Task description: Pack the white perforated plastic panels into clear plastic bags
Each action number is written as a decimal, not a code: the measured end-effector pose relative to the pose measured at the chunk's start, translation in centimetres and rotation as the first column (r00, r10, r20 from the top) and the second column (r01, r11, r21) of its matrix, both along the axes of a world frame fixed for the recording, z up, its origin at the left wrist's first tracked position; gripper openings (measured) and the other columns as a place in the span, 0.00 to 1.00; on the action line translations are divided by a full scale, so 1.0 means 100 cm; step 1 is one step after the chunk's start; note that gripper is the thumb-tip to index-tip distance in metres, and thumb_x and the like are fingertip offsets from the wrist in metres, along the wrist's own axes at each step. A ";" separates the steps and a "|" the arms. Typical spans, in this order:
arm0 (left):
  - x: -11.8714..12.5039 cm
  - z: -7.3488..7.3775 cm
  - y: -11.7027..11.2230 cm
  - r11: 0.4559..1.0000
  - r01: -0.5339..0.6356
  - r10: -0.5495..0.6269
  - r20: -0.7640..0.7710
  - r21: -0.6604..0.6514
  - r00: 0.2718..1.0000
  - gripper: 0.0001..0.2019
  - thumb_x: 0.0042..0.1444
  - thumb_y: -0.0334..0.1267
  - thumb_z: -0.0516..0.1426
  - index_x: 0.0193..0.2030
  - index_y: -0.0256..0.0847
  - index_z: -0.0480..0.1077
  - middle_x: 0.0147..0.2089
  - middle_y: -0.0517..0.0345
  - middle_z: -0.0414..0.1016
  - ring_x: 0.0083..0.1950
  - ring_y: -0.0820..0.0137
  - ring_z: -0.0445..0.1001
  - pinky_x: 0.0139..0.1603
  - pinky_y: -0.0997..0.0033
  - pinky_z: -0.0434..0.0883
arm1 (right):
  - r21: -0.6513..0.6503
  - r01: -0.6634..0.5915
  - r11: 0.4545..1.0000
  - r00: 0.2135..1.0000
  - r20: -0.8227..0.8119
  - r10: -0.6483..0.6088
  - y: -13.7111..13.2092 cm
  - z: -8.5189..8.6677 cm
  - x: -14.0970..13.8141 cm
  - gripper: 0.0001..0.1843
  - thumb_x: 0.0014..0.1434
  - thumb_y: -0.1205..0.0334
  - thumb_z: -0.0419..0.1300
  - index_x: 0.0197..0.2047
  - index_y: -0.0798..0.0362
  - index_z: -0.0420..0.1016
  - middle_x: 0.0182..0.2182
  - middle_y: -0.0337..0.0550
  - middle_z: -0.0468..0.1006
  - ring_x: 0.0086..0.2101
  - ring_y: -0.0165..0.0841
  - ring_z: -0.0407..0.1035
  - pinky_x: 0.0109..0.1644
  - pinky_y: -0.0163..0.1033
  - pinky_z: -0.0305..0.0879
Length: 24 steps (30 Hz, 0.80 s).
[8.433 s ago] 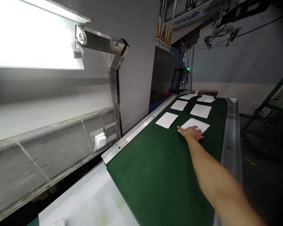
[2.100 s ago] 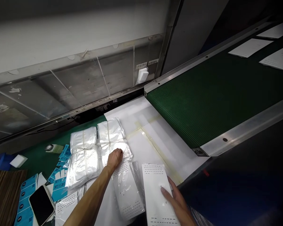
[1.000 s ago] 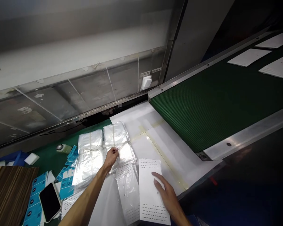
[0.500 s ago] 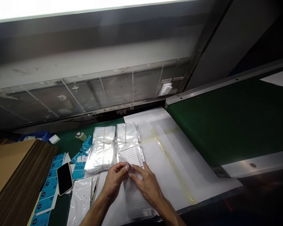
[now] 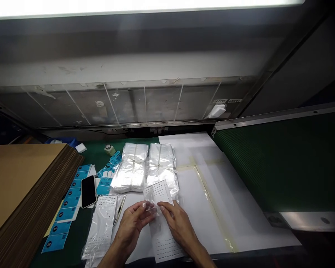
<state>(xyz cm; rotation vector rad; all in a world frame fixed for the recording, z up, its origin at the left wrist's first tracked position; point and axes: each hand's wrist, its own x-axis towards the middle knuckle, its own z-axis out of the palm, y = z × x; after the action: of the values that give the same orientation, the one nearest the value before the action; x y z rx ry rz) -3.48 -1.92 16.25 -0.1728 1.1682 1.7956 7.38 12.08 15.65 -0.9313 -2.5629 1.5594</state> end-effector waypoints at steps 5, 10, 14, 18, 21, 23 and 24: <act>0.003 -0.004 -0.001 0.998 -0.009 0.008 0.024 0.062 1.000 0.05 0.52 0.34 0.63 0.32 0.35 0.72 0.35 0.52 0.77 0.39 0.67 0.76 0.46 0.64 0.72 | 0.012 -0.003 1.000 0.999 0.035 0.003 -0.008 0.013 -0.001 0.22 0.57 0.42 0.54 0.51 0.39 0.74 0.54 0.42 0.72 0.61 0.51 0.52 0.59 0.52 0.55; 0.012 -0.002 0.000 0.994 0.038 -0.041 0.030 0.102 0.999 0.08 0.54 0.37 0.61 0.32 0.32 0.74 0.37 0.48 0.78 0.42 0.65 0.75 0.51 0.61 0.70 | 0.023 -0.063 0.998 0.998 -0.020 0.064 -0.020 0.019 -0.003 0.17 0.62 0.47 0.49 0.46 0.38 0.77 0.41 0.38 0.79 0.56 0.46 0.62 0.56 0.48 0.59; 0.013 0.000 -0.006 0.996 0.017 -0.024 0.072 0.083 0.997 0.09 0.52 0.36 0.62 0.36 0.30 0.75 0.43 0.43 0.78 0.46 0.61 0.75 0.54 0.57 0.69 | 0.044 -0.056 0.997 0.997 -0.051 0.058 -0.016 0.015 0.002 0.17 0.63 0.50 0.48 0.44 0.40 0.78 0.35 0.39 0.79 0.49 0.42 0.68 0.55 0.46 0.59; 0.011 0.002 -0.014 0.994 -0.037 0.024 0.122 0.106 0.992 0.07 0.54 0.36 0.60 0.34 0.34 0.73 0.37 0.48 0.77 0.42 0.63 0.75 0.52 0.56 0.69 | 0.044 0.007 0.999 0.999 -0.043 -0.005 -0.009 0.012 0.006 0.20 0.64 0.48 0.46 0.49 0.41 0.75 0.40 0.42 0.77 0.46 0.42 0.69 0.50 0.45 0.63; 0.010 0.003 -0.016 0.987 0.002 -0.018 0.097 0.160 0.995 0.05 0.52 0.36 0.59 0.30 0.37 0.69 0.28 0.57 0.72 0.32 0.69 0.71 0.45 0.56 0.71 | 0.022 0.066 0.998 0.997 -0.028 -0.065 -0.006 0.008 0.004 0.21 0.63 0.46 0.46 0.49 0.42 0.75 0.44 0.44 0.76 0.48 0.44 0.68 0.51 0.48 0.62; 0.009 0.001 -0.016 0.991 0.109 -0.103 -0.065 0.083 0.992 0.06 0.47 0.35 0.61 0.30 0.39 0.67 0.25 0.62 0.68 0.26 0.73 0.67 0.35 0.66 0.71 | -0.006 0.097 0.995 0.995 -0.021 -0.097 0.000 0.007 0.001 0.22 0.61 0.45 0.48 0.48 0.43 0.76 0.46 0.45 0.76 0.50 0.45 0.67 0.53 0.50 0.61; 0.008 -0.001 -0.015 0.988 0.153 -0.153 -0.206 -0.016 0.967 0.08 0.46 0.36 0.61 0.32 0.40 0.66 0.23 0.64 0.67 0.24 0.74 0.64 0.30 0.71 0.68 | -0.023 0.114 0.993 0.993 -0.018 -0.114 0.005 0.007 0.001 0.21 0.60 0.45 0.49 0.47 0.44 0.77 0.47 0.45 0.75 0.52 0.46 0.64 0.55 0.52 0.59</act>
<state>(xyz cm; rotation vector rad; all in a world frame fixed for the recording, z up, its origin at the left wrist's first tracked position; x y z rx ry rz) -2.73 -3.42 16.15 0.1052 1.2907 1.7061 7.49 12.61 16.39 -1.0395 -2.4370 1.5614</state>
